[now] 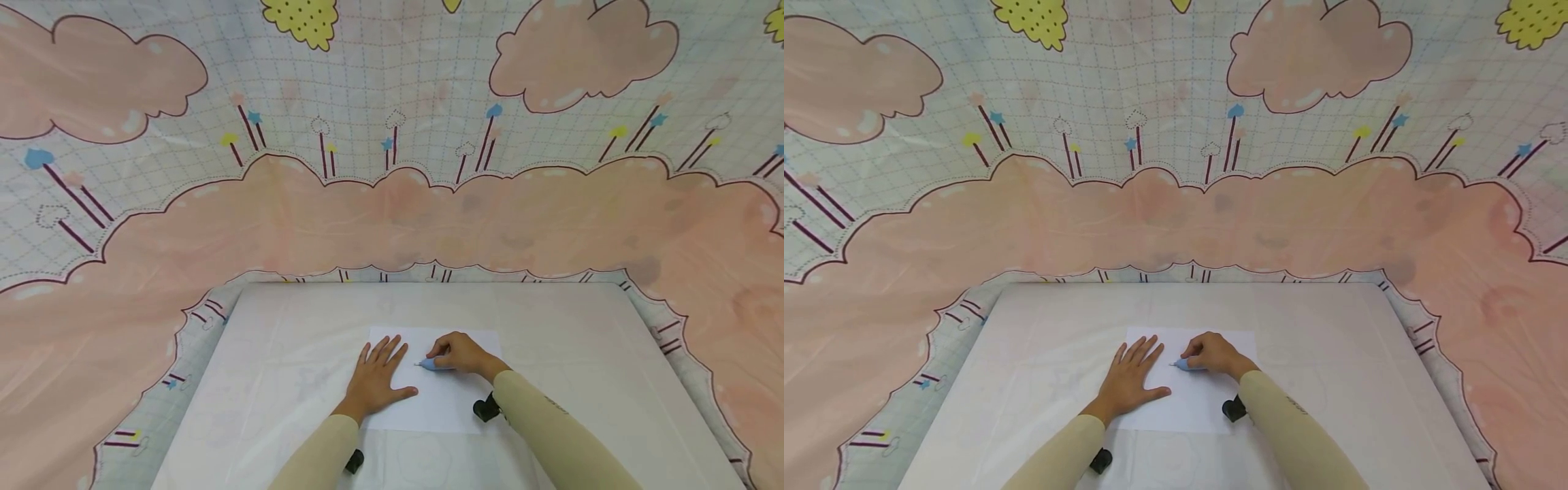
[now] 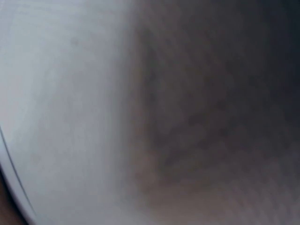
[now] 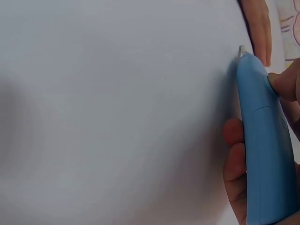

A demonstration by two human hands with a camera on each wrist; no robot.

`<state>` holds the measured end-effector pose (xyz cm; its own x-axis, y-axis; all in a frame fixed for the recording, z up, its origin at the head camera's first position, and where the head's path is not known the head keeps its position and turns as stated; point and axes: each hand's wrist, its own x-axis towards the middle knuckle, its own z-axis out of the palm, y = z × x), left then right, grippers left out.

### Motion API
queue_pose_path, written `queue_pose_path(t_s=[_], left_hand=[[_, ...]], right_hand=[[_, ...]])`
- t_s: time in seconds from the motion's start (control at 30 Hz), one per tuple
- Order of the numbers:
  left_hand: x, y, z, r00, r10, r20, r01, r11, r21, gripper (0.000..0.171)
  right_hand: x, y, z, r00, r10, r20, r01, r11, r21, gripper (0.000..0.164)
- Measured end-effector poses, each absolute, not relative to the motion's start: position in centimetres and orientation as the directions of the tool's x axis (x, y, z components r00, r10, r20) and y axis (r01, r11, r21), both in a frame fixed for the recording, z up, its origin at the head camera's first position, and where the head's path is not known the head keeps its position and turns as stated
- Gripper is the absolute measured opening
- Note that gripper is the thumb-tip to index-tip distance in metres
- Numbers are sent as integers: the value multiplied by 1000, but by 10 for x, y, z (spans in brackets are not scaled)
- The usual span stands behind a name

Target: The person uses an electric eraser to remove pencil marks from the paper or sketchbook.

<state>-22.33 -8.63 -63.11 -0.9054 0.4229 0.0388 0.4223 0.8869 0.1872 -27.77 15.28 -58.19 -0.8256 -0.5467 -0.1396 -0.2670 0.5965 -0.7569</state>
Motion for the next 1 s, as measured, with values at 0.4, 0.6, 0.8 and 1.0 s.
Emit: queue_pose_path(t_s=[0.4, 0.6, 0.8, 1.0], left_hand=[[-222, -87, -630, -907, 420, 23, 415, 887, 202, 95], [-223, -87, -631, -909, 417, 24, 414, 890, 194, 95], [-222, -87, -630, -909, 417, 21, 413, 889, 199, 95], [-223, -86, -631, -910, 414, 13, 409, 892, 194, 95]], right_hand=[[-275, 150, -585, -823, -550, -142, -261, 589, -765, 10], [-274, 147, -584, -813, -568, -130, -282, 579, -765, 10], [-276, 143, -586, -805, -580, -120, -293, 566, -770, 10], [-276, 139, -587, -806, -579, -127, -286, 568, -772, 11]])
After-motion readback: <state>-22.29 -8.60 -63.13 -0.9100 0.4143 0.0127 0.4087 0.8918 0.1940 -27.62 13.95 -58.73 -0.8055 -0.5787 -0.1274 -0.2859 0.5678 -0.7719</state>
